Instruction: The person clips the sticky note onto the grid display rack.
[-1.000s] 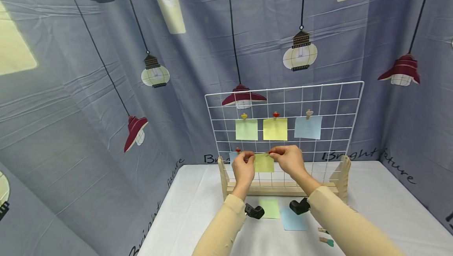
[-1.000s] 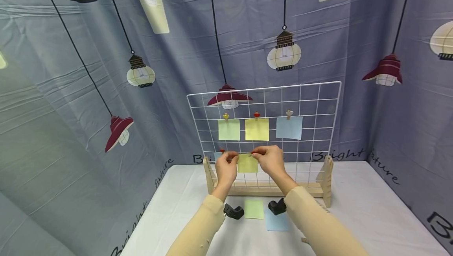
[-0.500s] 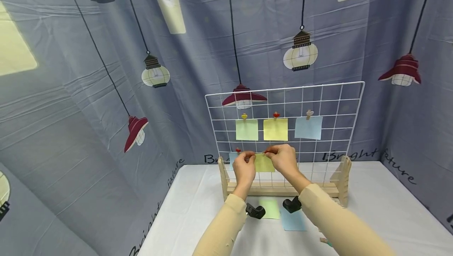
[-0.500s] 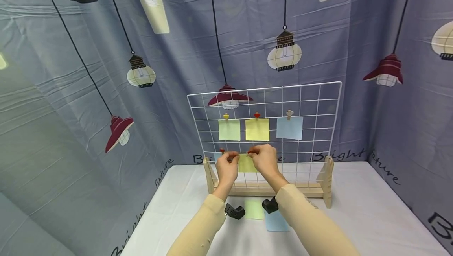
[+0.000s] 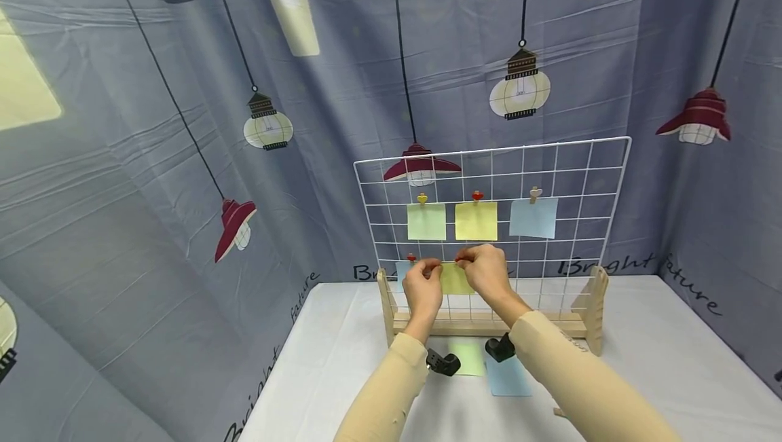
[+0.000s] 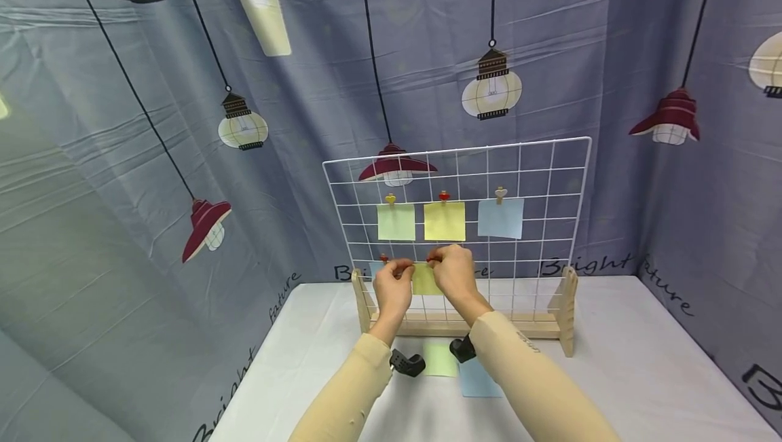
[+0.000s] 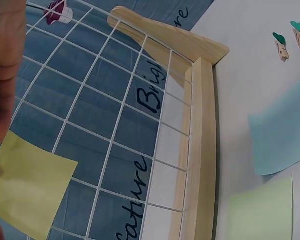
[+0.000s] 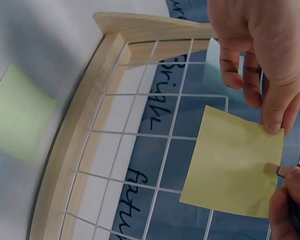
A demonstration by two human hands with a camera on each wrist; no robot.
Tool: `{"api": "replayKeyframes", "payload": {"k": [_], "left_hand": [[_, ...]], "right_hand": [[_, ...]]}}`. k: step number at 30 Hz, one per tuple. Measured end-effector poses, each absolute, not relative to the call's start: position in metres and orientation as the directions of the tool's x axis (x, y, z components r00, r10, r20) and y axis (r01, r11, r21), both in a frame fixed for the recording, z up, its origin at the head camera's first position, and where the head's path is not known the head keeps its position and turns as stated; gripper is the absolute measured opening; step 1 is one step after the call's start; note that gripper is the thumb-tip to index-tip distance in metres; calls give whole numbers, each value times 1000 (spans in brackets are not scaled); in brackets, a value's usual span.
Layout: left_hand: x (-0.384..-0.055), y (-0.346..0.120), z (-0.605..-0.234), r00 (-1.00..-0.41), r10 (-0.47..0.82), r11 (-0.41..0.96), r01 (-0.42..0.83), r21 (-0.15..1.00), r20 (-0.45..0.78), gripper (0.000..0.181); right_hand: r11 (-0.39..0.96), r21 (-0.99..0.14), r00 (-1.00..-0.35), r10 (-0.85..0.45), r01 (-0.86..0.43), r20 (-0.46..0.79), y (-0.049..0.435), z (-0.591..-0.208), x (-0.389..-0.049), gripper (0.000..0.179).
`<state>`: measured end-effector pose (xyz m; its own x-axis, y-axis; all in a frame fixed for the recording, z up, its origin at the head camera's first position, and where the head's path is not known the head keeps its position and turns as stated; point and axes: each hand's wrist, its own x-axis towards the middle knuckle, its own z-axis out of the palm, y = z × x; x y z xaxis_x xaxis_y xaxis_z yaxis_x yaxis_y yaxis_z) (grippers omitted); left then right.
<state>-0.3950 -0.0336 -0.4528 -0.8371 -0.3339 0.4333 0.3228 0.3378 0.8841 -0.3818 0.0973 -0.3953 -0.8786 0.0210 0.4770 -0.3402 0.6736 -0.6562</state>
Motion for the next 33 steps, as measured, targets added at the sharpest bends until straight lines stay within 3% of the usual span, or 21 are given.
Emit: {"api": "replayKeyframes", "payload": {"k": [16, 33], "left_hand": [[-393, -33, -455, -831, -338, 336, 331, 882, 441, 6], [-392, -30, -452, -835, -335, 315, 336, 887, 436, 7]], "right_hand": [[713, -589, -837, 5, -381, 548, 91, -403, -384, 14], [658, -683, -851, 119, -318, 511, 94, -402, -380, 16]]}}
